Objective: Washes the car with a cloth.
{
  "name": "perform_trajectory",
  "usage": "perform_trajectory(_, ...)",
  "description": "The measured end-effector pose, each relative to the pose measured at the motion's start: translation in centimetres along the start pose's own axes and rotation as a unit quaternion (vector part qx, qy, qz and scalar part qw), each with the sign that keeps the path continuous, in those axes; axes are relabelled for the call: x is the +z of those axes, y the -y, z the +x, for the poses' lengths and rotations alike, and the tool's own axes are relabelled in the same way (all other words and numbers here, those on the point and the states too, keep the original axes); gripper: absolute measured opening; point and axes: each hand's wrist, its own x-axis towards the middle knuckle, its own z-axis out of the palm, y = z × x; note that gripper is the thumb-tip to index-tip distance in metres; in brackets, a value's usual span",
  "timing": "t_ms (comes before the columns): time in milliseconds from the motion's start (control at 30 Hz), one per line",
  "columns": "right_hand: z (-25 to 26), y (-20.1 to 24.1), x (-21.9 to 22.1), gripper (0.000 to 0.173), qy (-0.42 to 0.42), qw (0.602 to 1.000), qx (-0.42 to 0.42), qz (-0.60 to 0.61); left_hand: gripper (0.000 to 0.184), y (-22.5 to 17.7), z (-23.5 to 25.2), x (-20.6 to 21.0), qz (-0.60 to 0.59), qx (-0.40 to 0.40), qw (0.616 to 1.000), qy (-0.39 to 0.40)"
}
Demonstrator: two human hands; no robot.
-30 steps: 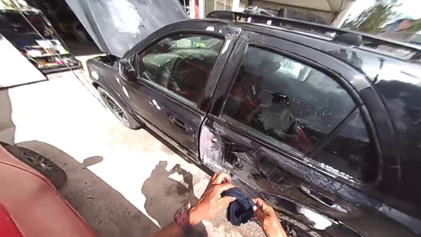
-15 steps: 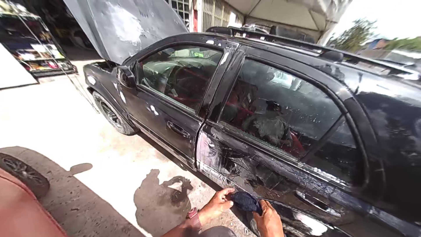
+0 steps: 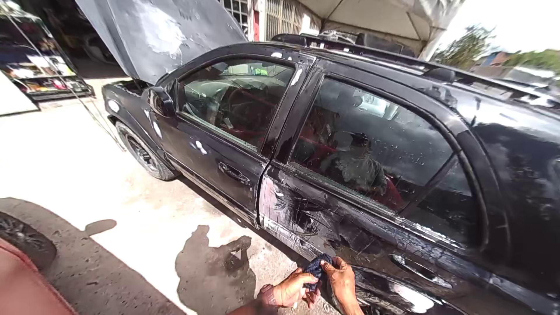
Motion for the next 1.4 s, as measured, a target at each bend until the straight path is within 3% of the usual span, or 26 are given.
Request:
perform_trajectory(67, -0.5, -2.0, 0.6, 0.037, -0.028, 0.978, -0.098, -0.181, 0.039, -0.1, 0.3, 1.3, -0.141, -0.013, 0.99, 0.024)
perform_trajectory(133, -2.0, -2.8, 1.1, 0.035, -0.014, 0.955, -0.167, -0.243, 0.041, -0.2, 0.6, 2.8, -0.186, -0.012, 0.982, 0.005)
perform_trajectory(233, -3.8, -3.5, -1.0, 0.035, 0.064, 0.947, -0.209, -0.236, 0.036, 0.8, 1.3, 3.1, -0.136, -0.006, 0.989, -0.056)
perform_trajectory(333, -4.5, -4.2, -4.1, 0.034, 0.045, 0.931, -0.265, -0.247, 0.04, 0.3, 2.1, 1.3, -0.044, 0.004, 0.996, -0.082)
perform_trajectory(367, -4.5, -4.4, -4.9, 0.043, 0.048, 0.909, -0.302, -0.282, 0.037, -0.1, 2.6, 1.1, -0.019, -0.004, 0.997, -0.073)
perform_trajectory(433, -4.3, -5.5, -5.1, 0.067, 0.096, 0.856, -0.368, -0.349, 0.025, -0.6, 2.8, 1.1, 0.025, -0.054, 0.998, 0.001)
perform_trajectory(467, -3.8, -6.2, -4.7, 0.07, 0.105, 0.838, -0.397, -0.358, 0.021, -1.0, 3.0, 1.4, 0.048, -0.087, 0.993, 0.058)
perform_trajectory(567, -2.4, -7.7, -4.4, 0.059, 0.067, 0.805, -0.461, -0.367, 0.008, -2.3, 4.9, 2.2, 0.142, -0.176, 0.952, 0.205)
perform_trajectory(633, -1.6, -7.2, -4.4, 0.04, 0.035, 0.781, -0.472, -0.409, 0.011, -2.9, 6.0, 3.0, 0.247, -0.211, 0.92, 0.217)
perform_trajectory(667, -1.3, -6.8, -4.2, 0.026, 0.022, 0.775, -0.468, -0.425, 0.013, -2.9, 6.4, 3.4, 0.302, -0.217, 0.906, 0.204)
perform_trajectory(733, -0.6, -6.9, -3.8, 0.015, 0.012, 0.769, -0.436, -0.467, 0.026, -2.2, 7.4, 3.8, 0.42, -0.183, 0.877, 0.144)
perform_trajectory(800, 0.3, -7.5, -2.8, 0.019, 0.048, 0.774, -0.373, -0.509, 0.057, -1.1, 8.8, 3.3, 0.521, -0.127, 0.837, 0.104)
perform_trajectory(867, 1.0, -7.8, -1.5, 0.021, 0.122, 0.792, -0.282, -0.528, 0.069, 1.0, 10.3, 2.2, 0.582, -0.081, 0.806, 0.071)
perform_trajectory(967, 2.4, -8.8, 0.0, 0.019, 0.207, 0.827, -0.171, -0.494, 0.07, 3.2, 11.6, 1.1, 0.692, -0.09, 0.716, -0.01)
perform_trajectory(1100, 2.9, -9.6, 1.0, 0.019, 0.246, 0.858, -0.083, -0.442, 0.075, 4.6, 12.1, 0.9, 0.778, -0.155, 0.605, -0.063)
perform_trajectory(1233, 4.1, -10.3, 2.1, 0.021, 0.273, 0.857, -0.058, -0.433, 0.067, 3.7, 11.5, 1.0, 0.807, -0.164, 0.562, -0.077)
perform_trajectory(1400, 5.2, -10.9, 2.9, 0.033, 0.301, 0.839, -0.014, -0.453, 0.061, 3.7, 11.4, 0.3, 0.822, -0.144, 0.548, -0.055)
